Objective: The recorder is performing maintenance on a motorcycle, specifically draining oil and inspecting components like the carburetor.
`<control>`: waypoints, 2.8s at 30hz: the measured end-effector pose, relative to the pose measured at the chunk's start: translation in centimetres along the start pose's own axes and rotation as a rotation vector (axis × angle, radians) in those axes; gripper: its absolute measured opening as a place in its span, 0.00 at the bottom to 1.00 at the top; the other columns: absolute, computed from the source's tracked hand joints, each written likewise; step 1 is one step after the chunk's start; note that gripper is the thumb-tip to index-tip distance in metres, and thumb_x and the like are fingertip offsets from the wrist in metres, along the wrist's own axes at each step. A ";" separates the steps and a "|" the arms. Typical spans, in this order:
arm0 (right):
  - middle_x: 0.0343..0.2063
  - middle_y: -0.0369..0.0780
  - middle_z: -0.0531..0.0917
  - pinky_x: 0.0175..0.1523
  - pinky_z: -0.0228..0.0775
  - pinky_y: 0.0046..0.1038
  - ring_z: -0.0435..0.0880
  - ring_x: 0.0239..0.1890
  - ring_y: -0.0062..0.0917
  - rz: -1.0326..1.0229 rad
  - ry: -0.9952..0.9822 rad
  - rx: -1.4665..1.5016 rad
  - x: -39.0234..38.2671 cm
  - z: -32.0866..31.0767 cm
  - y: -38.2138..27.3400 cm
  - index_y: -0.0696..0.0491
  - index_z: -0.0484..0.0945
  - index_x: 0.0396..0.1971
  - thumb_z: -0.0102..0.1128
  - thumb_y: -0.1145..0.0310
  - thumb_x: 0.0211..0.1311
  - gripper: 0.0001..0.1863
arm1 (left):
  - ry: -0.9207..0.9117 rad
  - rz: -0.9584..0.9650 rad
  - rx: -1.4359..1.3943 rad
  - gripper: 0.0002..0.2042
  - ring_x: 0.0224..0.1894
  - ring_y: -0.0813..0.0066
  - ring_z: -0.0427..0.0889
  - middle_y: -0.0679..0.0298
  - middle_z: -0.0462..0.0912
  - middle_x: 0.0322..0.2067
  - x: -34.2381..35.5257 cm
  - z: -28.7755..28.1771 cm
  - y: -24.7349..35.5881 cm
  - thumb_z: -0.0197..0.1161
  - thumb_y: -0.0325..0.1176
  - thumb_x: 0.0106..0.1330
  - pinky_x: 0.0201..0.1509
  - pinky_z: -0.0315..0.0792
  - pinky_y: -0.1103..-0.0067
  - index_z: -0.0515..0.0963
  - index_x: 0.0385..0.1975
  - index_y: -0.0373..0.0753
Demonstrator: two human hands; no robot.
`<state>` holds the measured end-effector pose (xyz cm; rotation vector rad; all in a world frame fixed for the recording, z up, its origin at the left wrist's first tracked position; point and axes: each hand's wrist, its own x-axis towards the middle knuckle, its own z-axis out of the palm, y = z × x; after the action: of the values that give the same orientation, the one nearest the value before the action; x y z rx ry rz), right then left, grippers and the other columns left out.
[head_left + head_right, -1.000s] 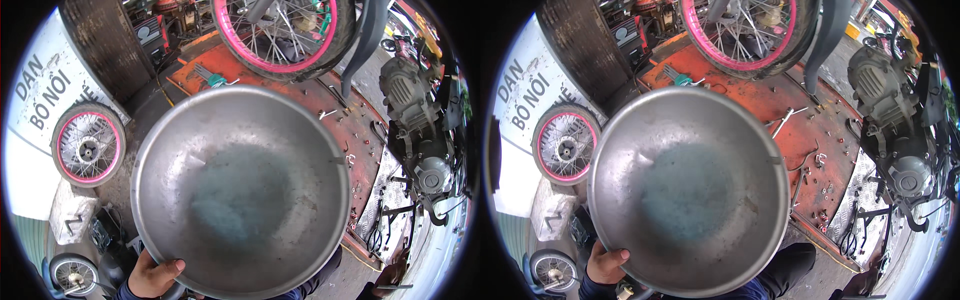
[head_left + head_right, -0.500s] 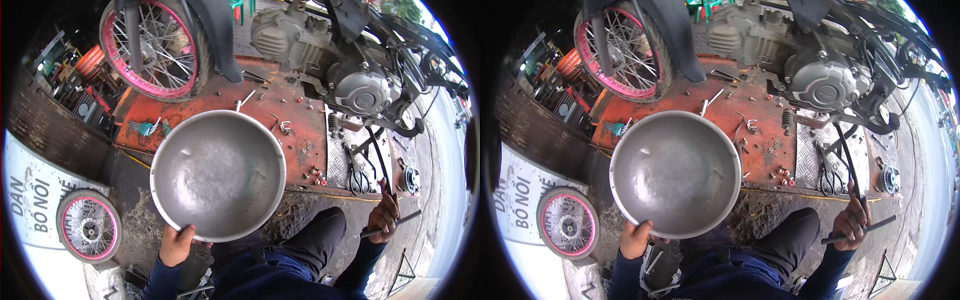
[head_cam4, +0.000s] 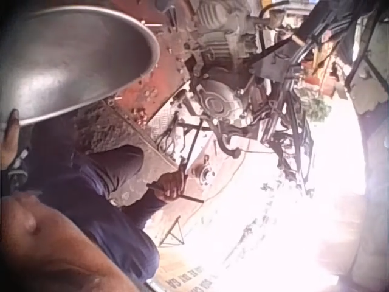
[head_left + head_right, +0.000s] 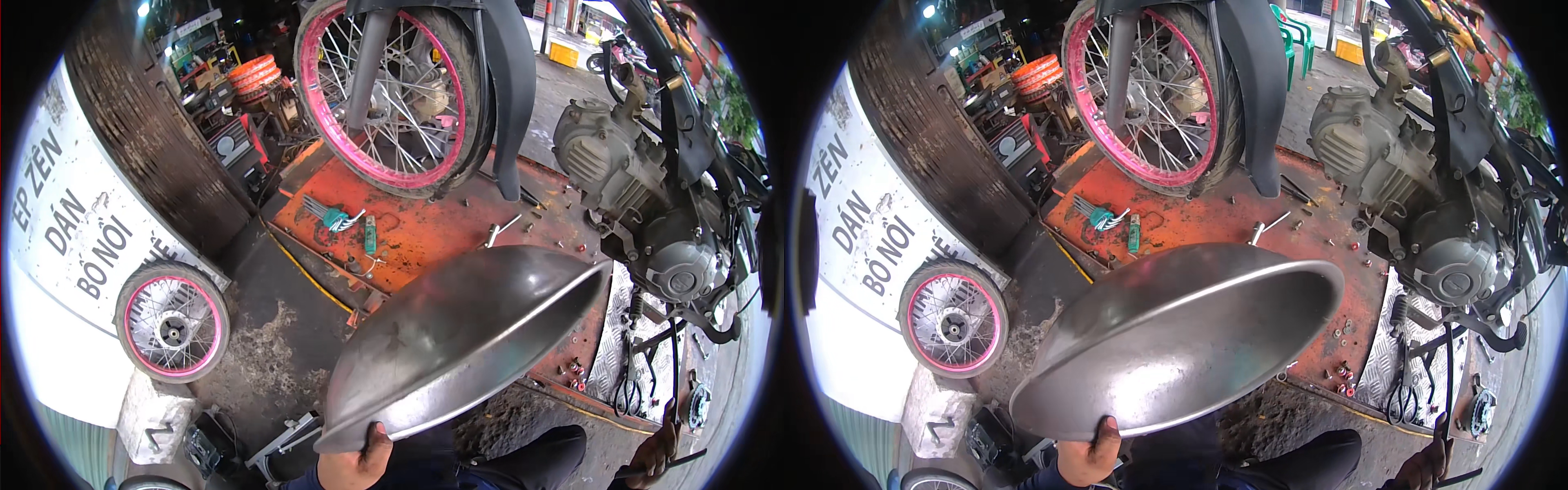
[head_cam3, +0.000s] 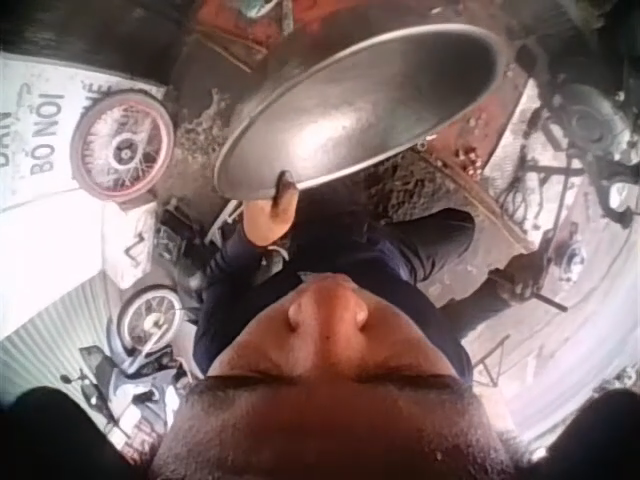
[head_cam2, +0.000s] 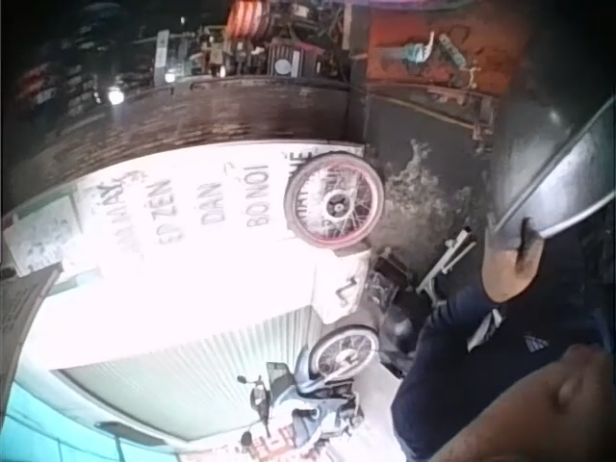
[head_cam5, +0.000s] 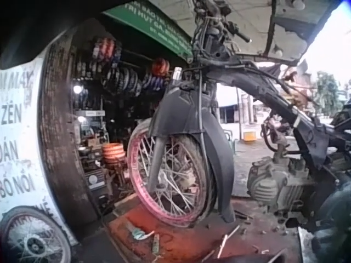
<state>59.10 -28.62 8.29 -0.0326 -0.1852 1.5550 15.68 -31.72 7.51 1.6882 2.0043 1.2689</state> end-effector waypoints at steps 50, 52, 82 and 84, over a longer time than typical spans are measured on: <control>0.18 0.34 0.71 0.21 0.59 0.17 0.66 0.15 0.14 -0.180 0.053 -0.567 1.4 -5.9 5.8 0.63 0.67 0.52 0.42 0.68 0.70 0.17 | -1.184 -0.600 -0.802 0.20 0.28 0.68 0.82 0.54 0.80 0.34 10.3 31.2 7.8 0.53 0.42 0.65 0.31 0.81 0.72 0.68 0.48 0.32; 0.25 0.33 0.72 0.25 0.59 0.15 0.66 0.19 0.13 -0.201 0.024 -0.617 1.6 -5.6 6.1 0.63 0.68 0.51 0.43 0.71 0.70 0.16 | -1.126 -0.555 -0.670 0.20 0.28 0.67 0.82 0.54 0.79 0.34 10.7 29.7 8.1 0.54 0.43 0.66 0.31 0.80 0.72 0.67 0.48 0.32; 0.37 0.44 0.82 0.26 0.69 0.15 0.76 0.20 0.15 0.630 -0.421 -0.108 6.1 -9.6 0.1 0.58 0.72 0.47 0.54 0.66 0.66 0.14 | -1.217 -0.466 -0.916 0.19 0.35 0.62 0.83 0.56 0.81 0.29 6.5 28.3 20.5 0.52 0.35 0.68 0.50 0.76 0.67 0.66 0.53 0.27; 0.37 0.44 0.82 0.24 0.68 0.15 0.76 0.19 0.15 0.652 -0.416 -0.143 6.6 -10.1 0.4 0.58 0.73 0.46 0.55 0.66 0.65 0.14 | -1.214 -0.432 -0.900 0.20 0.35 0.62 0.83 0.55 0.81 0.29 6.7 28.8 20.5 0.52 0.35 0.69 0.50 0.76 0.65 0.65 0.54 0.27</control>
<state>60.11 -21.04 -1.08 0.1313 -0.6655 2.1849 46.60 -13.34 7.41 1.0060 0.7746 0.5333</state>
